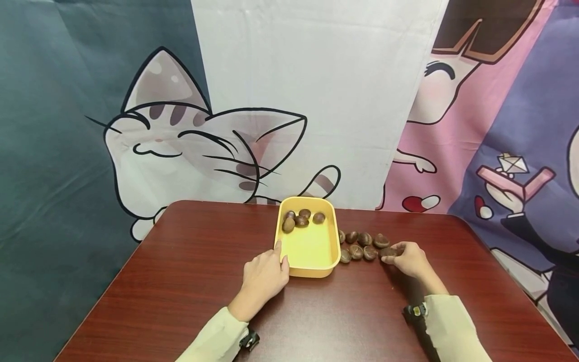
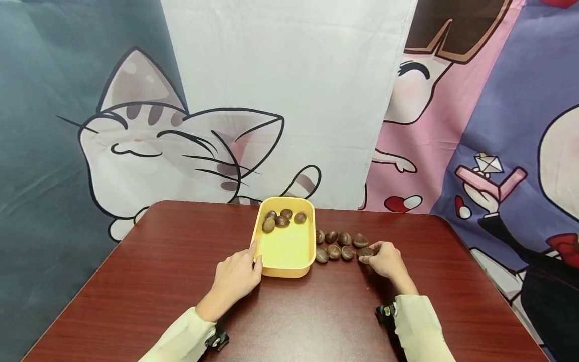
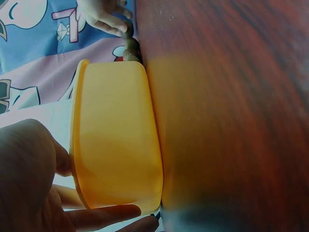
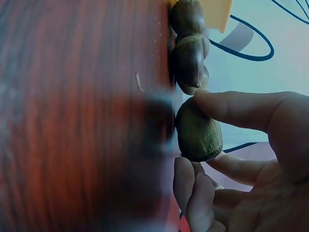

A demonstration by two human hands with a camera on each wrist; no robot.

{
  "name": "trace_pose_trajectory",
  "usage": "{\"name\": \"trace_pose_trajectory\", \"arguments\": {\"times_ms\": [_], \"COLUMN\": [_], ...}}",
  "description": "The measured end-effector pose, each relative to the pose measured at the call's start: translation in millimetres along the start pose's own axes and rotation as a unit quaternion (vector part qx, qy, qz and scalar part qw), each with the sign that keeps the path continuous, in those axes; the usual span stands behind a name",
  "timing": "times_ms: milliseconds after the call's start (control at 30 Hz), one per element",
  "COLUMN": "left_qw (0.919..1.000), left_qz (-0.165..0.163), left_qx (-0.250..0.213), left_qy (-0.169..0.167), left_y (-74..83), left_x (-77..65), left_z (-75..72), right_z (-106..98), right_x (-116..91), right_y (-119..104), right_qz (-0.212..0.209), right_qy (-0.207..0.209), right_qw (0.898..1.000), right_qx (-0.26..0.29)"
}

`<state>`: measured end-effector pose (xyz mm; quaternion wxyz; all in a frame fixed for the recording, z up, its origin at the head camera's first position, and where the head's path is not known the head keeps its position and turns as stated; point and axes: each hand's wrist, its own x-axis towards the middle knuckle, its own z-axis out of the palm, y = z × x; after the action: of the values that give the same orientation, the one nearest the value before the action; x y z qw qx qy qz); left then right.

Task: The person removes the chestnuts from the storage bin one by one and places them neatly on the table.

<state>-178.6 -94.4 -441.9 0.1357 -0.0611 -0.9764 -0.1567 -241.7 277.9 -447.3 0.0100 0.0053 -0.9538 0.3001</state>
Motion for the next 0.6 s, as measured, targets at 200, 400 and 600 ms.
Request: {"name": "trace_pose_trajectory", "arguments": {"times_ms": [200, 400, 600], "left_qw": [1.0, 1.0, 1.0], "left_qz": [0.001, 0.0, -0.003], "left_qx": [-0.002, 0.001, -0.005], "left_qy": [0.001, 0.0, -0.002], "left_y": [-0.1, 0.1, 0.1], "left_x": [-0.4, -0.2, 0.1], "left_z": [0.6, 1.6, -0.5], "right_z": [2.9, 2.7, -7.3], "right_x": [0.5, 1.4, -0.5], "right_y": [1.2, 2.2, -11.2], "right_qz": [0.002, 0.005, 0.011], "right_qy": [-0.008, -0.016, -0.02], "right_qw": [1.0, 1.0, 1.0], "right_qx": [-0.002, 0.004, 0.003]}}
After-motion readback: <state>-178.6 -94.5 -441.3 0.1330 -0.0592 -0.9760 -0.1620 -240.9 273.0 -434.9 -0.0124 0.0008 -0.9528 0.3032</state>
